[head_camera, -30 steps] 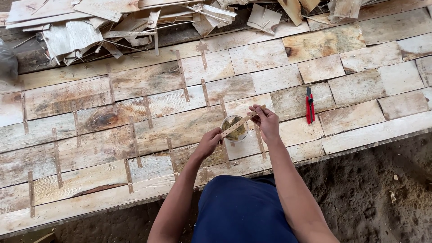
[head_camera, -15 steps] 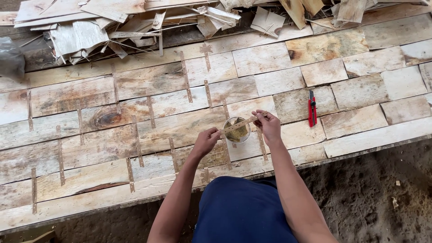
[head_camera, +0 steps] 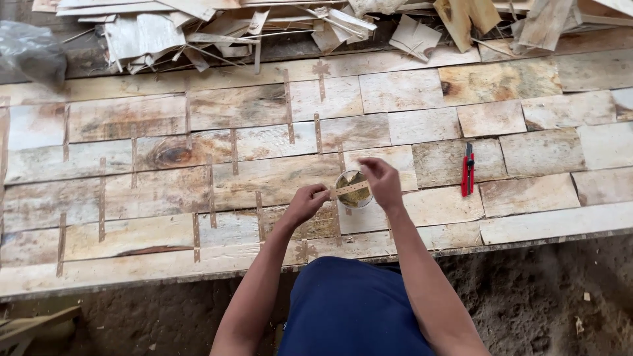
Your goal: The person applies adhesive to small strips of tape using a wooden stick and places them in a grid pattern on a wooden surface. The person repeats this process multiple times, ensuring each strip is properly aligned and pressed down.
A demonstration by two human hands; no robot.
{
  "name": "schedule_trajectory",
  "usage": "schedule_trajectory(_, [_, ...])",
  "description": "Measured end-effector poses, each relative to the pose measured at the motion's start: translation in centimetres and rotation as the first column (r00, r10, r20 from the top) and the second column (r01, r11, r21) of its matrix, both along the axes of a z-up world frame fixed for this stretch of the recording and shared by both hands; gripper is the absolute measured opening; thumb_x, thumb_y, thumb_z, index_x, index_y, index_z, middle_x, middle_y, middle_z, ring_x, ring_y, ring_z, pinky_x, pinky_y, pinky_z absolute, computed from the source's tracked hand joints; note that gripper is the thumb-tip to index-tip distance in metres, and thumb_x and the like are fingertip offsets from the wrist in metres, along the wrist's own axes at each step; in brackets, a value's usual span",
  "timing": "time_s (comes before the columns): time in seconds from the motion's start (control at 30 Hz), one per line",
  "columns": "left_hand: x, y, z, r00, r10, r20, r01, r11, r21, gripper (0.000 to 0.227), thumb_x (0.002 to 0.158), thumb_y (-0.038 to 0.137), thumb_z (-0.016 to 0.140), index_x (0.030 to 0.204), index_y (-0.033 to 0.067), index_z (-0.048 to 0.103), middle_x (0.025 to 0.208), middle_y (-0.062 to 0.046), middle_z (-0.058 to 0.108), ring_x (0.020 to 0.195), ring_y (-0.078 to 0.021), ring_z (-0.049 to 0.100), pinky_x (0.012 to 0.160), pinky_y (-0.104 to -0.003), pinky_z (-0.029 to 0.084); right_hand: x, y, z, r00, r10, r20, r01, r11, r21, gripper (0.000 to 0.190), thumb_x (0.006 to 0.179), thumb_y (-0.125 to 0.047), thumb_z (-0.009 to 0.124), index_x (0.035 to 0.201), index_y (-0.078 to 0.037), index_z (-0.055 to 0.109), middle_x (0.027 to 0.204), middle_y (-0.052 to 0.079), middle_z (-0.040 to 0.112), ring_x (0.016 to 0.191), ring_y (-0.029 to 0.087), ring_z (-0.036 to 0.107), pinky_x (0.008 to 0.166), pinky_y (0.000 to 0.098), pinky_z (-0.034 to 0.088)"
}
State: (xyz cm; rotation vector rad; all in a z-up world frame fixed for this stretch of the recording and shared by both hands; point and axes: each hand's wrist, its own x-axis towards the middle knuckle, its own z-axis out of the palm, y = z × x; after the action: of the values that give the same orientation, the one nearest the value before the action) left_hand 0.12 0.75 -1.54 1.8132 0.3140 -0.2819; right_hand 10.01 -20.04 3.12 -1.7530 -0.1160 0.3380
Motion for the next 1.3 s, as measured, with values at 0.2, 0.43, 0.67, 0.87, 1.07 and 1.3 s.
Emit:
schedule_trajectory(0.2, [-0.7,-2.1,9.2,0.997,0.053,0.054,-0.049,0.996,-0.068,0.02,0.09,0.033,0.063,0.086,0.0165,0.073,0.067,-0.009,0.063,0.072,-0.0216,0.056,0.072,-0.036,0.049,-2.7,2.7,4.4,0.917,0.399,-0.016,-0.395,0.912,0.115,0.02,0.096,-0.007,0.069,0.114,0.0,0.075,0.11,0.021,0.075,0.109,0.03,0.072,0.099,0.0424,0.054])
schedule_trajectory(0.43, [-2.0,-2.9,6.3,0.971,0.219,0.099,-0.208,0.972,-0.112,0.017,0.093,0.026,0.06,0.085,0.0192,0.074,0.062,-0.004,0.06,0.07,-0.0174,0.054,0.071,-0.033,0.048,-0.9,2.8,2.7,0.812,0.583,-0.028,-0.578,0.809,0.106,0.02,0.092,-0.007,0.074,0.112,-0.003,0.077,0.11,0.017,0.075,0.098,0.025,0.074,0.096,0.0403,0.057])
schedule_trajectory(0.67, [-3.0,-4.1,3.3,0.926,0.351,0.142,-0.334,0.934,-0.13,0.022,0.098,0.026,0.058,0.089,0.0152,0.075,0.061,-0.003,0.058,0.068,-0.016,0.055,0.072,-0.032,0.048,0.6,2.5,2.3,0.688,0.723,-0.065,-0.723,0.69,0.027,0.022,0.092,-0.007,0.075,0.114,-0.004,0.077,0.113,0.016,0.075,0.099,0.024,0.074,0.094,0.0401,0.057])
schedule_trajectory(0.87, [-3.3,-5.7,3.8,0.913,0.396,0.104,-0.39,0.918,-0.072,0.032,0.1,0.035,0.055,0.075,0.0189,0.067,0.058,-0.002,0.055,0.066,-0.016,0.051,0.069,-0.03,0.045,1.6,2.6,1.7,0.628,0.774,-0.087,-0.775,0.632,0.028,0.019,0.089,-0.006,0.079,0.108,-0.004,0.079,0.107,0.015,0.077,0.096,0.023,0.074,0.091,0.0375,0.058])
schedule_trajectory(1.07, [-3.2,-7.0,5.5,0.913,0.403,0.059,-0.397,0.912,-0.101,0.036,0.102,0.041,0.053,0.073,0.0204,0.061,0.058,0.0,0.052,0.064,-0.0159,0.047,0.067,-0.03,0.043,2.3,1.8,0.8,0.604,0.788,-0.119,-0.791,0.611,0.031,0.019,0.088,-0.006,0.081,0.107,-0.005,0.08,0.104,0.013,0.077,0.096,0.02,0.073,0.092,0.0349,0.058])
schedule_trajectory(1.3, [-2.7,-6.5,1.4,0.911,0.405,0.077,-0.389,0.906,-0.164,0.025,0.094,0.029,0.05,0.088,0.0152,0.07,0.058,-0.004,0.056,0.059,-0.0153,0.053,0.061,-0.028,0.045,3.3,2.2,0.5,0.61,0.78,-0.138,-0.791,0.609,-0.054,0.018,0.087,-0.013,0.083,0.104,-0.007,0.081,0.095,0.011,0.078,0.09,0.019,0.072,0.088,0.0344,0.058])
